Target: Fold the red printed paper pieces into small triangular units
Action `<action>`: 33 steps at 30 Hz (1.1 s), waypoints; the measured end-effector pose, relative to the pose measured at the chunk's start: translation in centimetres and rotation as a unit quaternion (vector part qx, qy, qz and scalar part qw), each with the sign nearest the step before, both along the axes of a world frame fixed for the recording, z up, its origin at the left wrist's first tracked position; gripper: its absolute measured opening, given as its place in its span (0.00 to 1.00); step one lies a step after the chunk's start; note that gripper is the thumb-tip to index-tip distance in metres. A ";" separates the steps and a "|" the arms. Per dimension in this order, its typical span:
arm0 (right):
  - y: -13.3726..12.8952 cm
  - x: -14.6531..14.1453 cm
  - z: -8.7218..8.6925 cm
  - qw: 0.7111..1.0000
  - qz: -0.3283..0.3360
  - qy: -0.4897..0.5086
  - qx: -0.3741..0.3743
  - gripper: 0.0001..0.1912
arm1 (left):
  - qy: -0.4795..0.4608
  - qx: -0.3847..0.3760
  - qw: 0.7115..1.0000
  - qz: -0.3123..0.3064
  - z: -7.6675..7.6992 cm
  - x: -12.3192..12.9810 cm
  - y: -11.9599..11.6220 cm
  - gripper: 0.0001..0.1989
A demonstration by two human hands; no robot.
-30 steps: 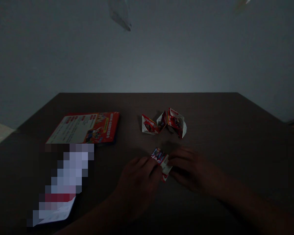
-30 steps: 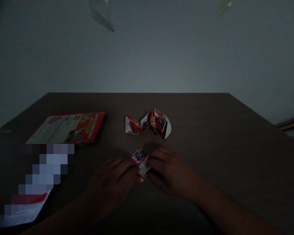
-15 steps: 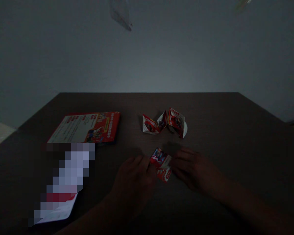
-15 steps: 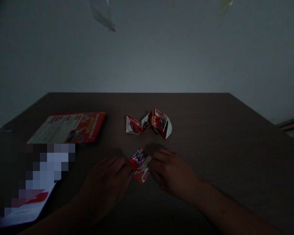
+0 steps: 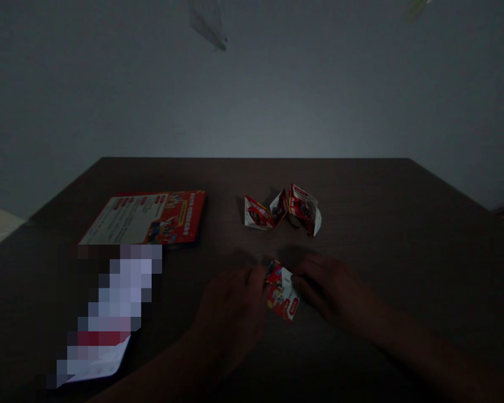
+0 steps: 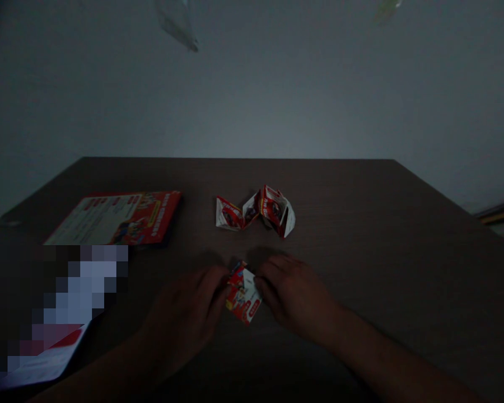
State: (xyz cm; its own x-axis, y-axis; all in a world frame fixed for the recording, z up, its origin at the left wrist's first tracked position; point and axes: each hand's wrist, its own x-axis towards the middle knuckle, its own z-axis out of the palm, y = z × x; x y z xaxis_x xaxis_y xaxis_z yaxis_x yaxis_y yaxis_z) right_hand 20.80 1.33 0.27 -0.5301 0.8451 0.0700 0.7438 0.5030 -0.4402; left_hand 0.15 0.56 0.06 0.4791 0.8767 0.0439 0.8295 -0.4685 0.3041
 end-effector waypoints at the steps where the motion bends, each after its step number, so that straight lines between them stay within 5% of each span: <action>1: 0.0 -0.1 0.0 1.000 -0.007 0.000 -0.003 0.07 | -0.007 -0.004 1.000 0.002 0.0 0.0 -0.1 0.07; 33: 0.0 -1.5 0.4 0.986 -0.145 -0.009 -0.080 0.07 | 0.039 0.003 0.999 0.030 0.1 0.5 0.4 0.10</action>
